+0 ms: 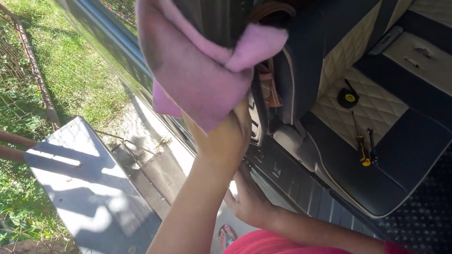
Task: Repairing or adjusting a car door hinge using a screwdriver, wrench, and cleaning with a cloth.
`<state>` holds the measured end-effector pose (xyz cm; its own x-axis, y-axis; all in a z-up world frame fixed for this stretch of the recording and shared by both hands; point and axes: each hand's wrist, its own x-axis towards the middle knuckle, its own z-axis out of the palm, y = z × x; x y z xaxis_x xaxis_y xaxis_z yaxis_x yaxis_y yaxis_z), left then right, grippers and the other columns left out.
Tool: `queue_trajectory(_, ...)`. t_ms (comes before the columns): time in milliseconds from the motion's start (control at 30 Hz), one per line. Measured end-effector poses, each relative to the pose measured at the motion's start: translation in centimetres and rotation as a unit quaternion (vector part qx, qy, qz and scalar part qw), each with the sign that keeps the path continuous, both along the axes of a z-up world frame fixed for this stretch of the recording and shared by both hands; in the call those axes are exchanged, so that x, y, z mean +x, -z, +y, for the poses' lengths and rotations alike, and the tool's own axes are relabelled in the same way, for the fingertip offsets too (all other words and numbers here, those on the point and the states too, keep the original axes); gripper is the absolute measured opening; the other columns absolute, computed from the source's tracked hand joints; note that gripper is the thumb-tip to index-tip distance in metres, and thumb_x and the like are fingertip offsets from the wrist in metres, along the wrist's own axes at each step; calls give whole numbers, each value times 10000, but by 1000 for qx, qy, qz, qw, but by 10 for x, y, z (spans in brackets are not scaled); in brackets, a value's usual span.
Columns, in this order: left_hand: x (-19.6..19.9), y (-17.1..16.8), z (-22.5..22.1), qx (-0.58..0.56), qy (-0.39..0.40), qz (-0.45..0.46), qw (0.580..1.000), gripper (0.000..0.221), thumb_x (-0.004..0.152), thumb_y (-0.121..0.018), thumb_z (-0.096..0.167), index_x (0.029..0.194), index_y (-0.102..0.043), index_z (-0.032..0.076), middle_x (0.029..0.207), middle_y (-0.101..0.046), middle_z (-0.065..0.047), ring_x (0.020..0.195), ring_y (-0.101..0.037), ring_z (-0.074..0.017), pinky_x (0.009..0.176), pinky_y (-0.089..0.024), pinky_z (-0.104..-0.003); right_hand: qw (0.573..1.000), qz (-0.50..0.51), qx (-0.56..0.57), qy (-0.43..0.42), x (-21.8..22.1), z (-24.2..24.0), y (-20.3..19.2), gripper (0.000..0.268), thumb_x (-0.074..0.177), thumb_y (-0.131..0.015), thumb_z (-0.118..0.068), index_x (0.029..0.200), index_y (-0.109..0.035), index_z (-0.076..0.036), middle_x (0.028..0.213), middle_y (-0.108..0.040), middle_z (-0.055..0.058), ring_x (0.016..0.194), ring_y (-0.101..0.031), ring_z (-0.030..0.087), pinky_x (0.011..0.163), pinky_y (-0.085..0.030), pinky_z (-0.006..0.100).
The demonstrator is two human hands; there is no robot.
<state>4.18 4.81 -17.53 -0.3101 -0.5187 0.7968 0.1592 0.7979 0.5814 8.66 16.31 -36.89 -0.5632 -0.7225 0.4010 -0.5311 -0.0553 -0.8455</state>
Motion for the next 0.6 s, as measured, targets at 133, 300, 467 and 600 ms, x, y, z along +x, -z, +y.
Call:
queue_trajectory(133,4,32,-6,-173,0,-18,985,108,1022,-566,79,936,-603,24,795,-581,-131,742,-611,-339,641,-499,-451,999,26,39,15,5,-3,16,476,903,-526,19,1374,-457,26,1349,-425,257,1306,-489,441,1026,-474,475)
queue_trajectory(300,3,-17,9,-9,31,20,999,351,953,-687,278,1131,-531,18,1032,-609,-127,947,-684,-313,862,-608,-422,993,-22,111,29,10,0,40,538,896,-634,-39,1390,-426,12,1492,-337,265,1352,-455,503,917,-493,510)
queue_trajectory(467,17,33,13,103,1,-47,994,318,843,-776,236,973,-563,39,879,-603,-86,750,-640,-228,680,-561,-334,990,-66,123,16,16,1,23,779,891,-604,-45,1566,-220,14,1672,-102,251,1532,-257,442,1095,-412,476)
queue_trajectory(600,39,109,7,128,-6,-186,974,672,898,-766,339,1229,-437,-145,1193,-508,-343,1125,-518,-509,987,-436,-526,996,9,92,12,15,-1,39,870,832,-611,64,1587,-182,15,1681,-81,238,1562,-114,412,1223,-244,496)
